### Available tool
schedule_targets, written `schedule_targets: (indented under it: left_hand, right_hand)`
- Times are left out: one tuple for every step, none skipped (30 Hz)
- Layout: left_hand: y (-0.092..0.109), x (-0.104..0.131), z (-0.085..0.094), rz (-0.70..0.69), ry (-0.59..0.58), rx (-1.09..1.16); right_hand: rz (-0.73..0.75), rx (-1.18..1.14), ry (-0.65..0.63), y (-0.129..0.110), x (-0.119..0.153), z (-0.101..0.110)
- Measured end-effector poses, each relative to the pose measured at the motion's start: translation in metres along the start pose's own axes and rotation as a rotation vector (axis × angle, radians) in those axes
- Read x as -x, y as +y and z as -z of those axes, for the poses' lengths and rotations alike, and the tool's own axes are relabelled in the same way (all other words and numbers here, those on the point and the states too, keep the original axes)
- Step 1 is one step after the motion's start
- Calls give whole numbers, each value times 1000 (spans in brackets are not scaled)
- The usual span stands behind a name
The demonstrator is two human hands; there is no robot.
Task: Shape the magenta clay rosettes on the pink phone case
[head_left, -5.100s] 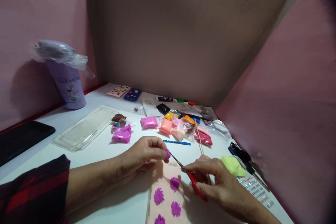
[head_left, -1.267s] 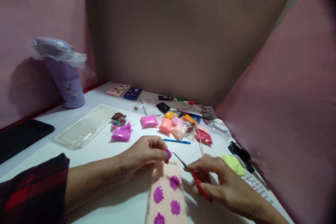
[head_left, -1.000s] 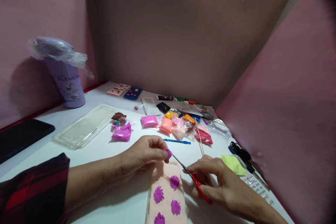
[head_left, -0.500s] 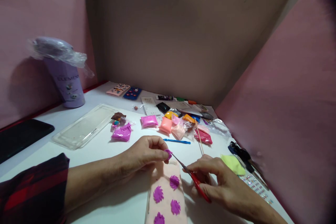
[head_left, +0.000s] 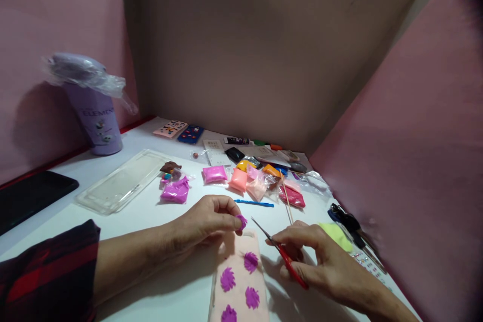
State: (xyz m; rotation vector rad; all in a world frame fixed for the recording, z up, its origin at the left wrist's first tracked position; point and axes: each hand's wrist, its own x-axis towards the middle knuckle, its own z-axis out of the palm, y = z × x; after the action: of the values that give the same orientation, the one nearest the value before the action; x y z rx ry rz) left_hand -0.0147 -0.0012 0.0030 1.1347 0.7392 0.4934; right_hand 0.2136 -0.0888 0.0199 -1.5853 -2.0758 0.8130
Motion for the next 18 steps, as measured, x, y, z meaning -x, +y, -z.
schedule_targets:
  left_hand:
    - [0, 0, 0, -1, -4, 1]
    - [-1, -1, 1, -3, -14, 0]
    - [-1, -1, 1, -9, -29, -3]
    - [-2, -2, 2, -19, -43, -7]
    - [-2, -2, 2, -25, -56, -12]
    - [-2, -3, 2, -26, -68, -18]
    - [-2, -3, 2, -22, -80, -29]
    - [-2, -2, 2, -16, -85, -42]
    - [-2, -2, 1, -11, -90, -59]
    - [-1, -1, 1, -7, -99, -77]
    - [-1, 0, -1, -4, -112, -94]
    - [0, 0, -2, -6, -125, -108]
    - [0, 1, -3, -9, -136, -121]
    - [0, 1, -3, -10, -140, -134]
    - [0, 1, -4, -9, -140, -149]
    - [-1, 1, -4, -11, -132, -164]
    - [-2, 1, -4, -13, -121, -184]
    - [-4, 0, -3, -18, -109, -202]
  right_hand:
    - [-6, -13, 13, 2, 0, -1]
    - [-8, -32, 35, 3, 0, -2]
    - [-5, -57, 63, 4, -1, -3]
    - [2, -84, 98, 4, -2, -5]
    - [8, -110, 135, 4, -4, -7]
    - [14, -136, 174, 3, -6, -9]
    - [21, -161, 210, 0, -8, -11]
    - [32, -183, 244, -3, -11, -13]
    - [45, -202, 274, -7, -13, -15]
    - [59, -220, 297, -12, -16, -16]
    - [75, -232, 312, -17, -19, -17]
    - [89, -235, 318, -23, -22, -18]
    - [107, -231, 316, -28, -24, -19]
    - [123, -224, 315, -33, -26, -19]
    - [138, -216, 316, -38, -27, -19]
    - [151, -211, 319, -41, -29, -19]
    - [158, -210, 319, -44, -30, -19]
    - [162, -215, 314, -46, -31, -20]
